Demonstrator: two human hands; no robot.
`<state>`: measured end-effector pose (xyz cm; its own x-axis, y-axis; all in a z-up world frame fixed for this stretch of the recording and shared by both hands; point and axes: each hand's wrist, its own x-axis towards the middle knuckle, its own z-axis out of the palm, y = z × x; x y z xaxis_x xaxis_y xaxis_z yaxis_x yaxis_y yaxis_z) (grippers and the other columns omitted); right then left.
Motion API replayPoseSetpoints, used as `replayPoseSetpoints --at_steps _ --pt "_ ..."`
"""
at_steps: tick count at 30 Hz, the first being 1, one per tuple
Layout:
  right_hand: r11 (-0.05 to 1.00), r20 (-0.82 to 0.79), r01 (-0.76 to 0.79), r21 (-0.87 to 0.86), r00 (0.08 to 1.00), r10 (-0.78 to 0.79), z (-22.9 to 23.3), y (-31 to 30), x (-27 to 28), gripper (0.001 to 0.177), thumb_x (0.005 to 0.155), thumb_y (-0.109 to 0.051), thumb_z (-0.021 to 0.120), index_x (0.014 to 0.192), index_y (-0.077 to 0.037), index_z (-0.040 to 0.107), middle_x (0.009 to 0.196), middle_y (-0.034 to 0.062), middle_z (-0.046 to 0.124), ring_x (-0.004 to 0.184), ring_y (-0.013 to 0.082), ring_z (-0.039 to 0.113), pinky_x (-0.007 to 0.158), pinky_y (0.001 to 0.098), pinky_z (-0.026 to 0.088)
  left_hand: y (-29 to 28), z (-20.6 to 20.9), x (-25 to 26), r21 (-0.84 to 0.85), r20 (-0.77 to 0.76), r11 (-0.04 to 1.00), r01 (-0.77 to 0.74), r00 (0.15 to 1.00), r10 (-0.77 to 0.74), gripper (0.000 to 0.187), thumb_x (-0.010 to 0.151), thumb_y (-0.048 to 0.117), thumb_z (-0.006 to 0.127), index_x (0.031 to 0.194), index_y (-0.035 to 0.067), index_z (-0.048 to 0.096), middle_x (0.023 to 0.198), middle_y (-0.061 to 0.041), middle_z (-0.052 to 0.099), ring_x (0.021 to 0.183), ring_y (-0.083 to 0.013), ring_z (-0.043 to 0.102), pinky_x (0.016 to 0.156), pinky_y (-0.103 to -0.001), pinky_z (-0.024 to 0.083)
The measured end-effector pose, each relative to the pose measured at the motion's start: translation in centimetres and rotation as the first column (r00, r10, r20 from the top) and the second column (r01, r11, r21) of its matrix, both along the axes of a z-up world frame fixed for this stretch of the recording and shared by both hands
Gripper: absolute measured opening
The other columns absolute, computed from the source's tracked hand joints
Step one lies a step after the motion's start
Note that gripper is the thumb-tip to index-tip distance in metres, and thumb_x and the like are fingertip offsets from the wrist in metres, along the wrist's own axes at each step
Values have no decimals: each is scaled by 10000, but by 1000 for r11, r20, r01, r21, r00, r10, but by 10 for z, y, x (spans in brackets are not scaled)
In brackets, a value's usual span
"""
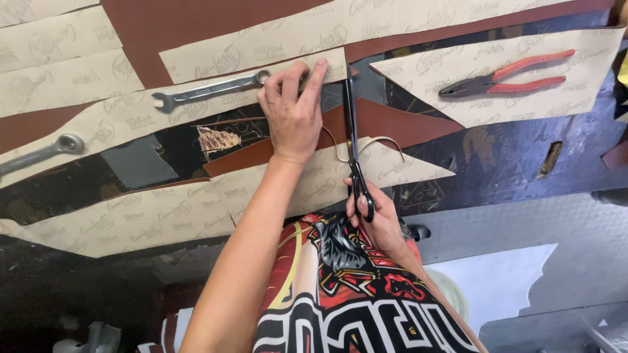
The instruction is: The person uses shears to cut long strips from a large sheet of brown leather on a workbench. They repeatedly align the leather, cut along straight lines, and separate the cut strips from the main sheet. Wrenches and pliers are visible on the table but are not used.
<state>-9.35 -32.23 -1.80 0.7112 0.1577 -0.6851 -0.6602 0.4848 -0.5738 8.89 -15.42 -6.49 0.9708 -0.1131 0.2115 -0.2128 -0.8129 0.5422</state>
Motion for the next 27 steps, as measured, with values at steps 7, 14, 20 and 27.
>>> replayPoseSetpoints --at_steps 7,14,20,27 --pt "999 43 36 -19 998 -35 0 11 1 534 1050 -318 603 1446 28 506 869 64 601 711 108 513 649 233 416 -1 4 -2 0 6 1000 4 1000 -4 482 934 74 741 1389 201 645 1277 -8 551 1194 -255 488 1015 -437 373" --pt "998 5 33 -48 999 -33 0 12 2 522 1045 -306 606 1437 24 510 877 65 603 713 111 516 653 239 421 0 2 -2 11 -21 1000 12 1000 -11 503 925 76 745 1396 218 642 1285 -3 546 1187 -249 489 1020 -439 370" --pt "998 23 31 -49 999 -30 0 13 3 513 1048 -296 609 1437 24 512 885 62 602 716 105 516 657 230 418 1 -1 -1 -4 -14 1000 9 1000 -9 497 943 89 753 1405 228 633 1292 1 544 1191 -246 485 1021 -436 369" --pt "997 4 8 -72 1000 -8 6 9 6 519 1035 -313 623 1421 21 527 864 51 591 707 94 505 634 217 400 1 2 -2 9 -23 1000 11 1000 -11 517 932 91 756 1414 228 627 1285 0 540 1198 -245 483 1024 -432 372"
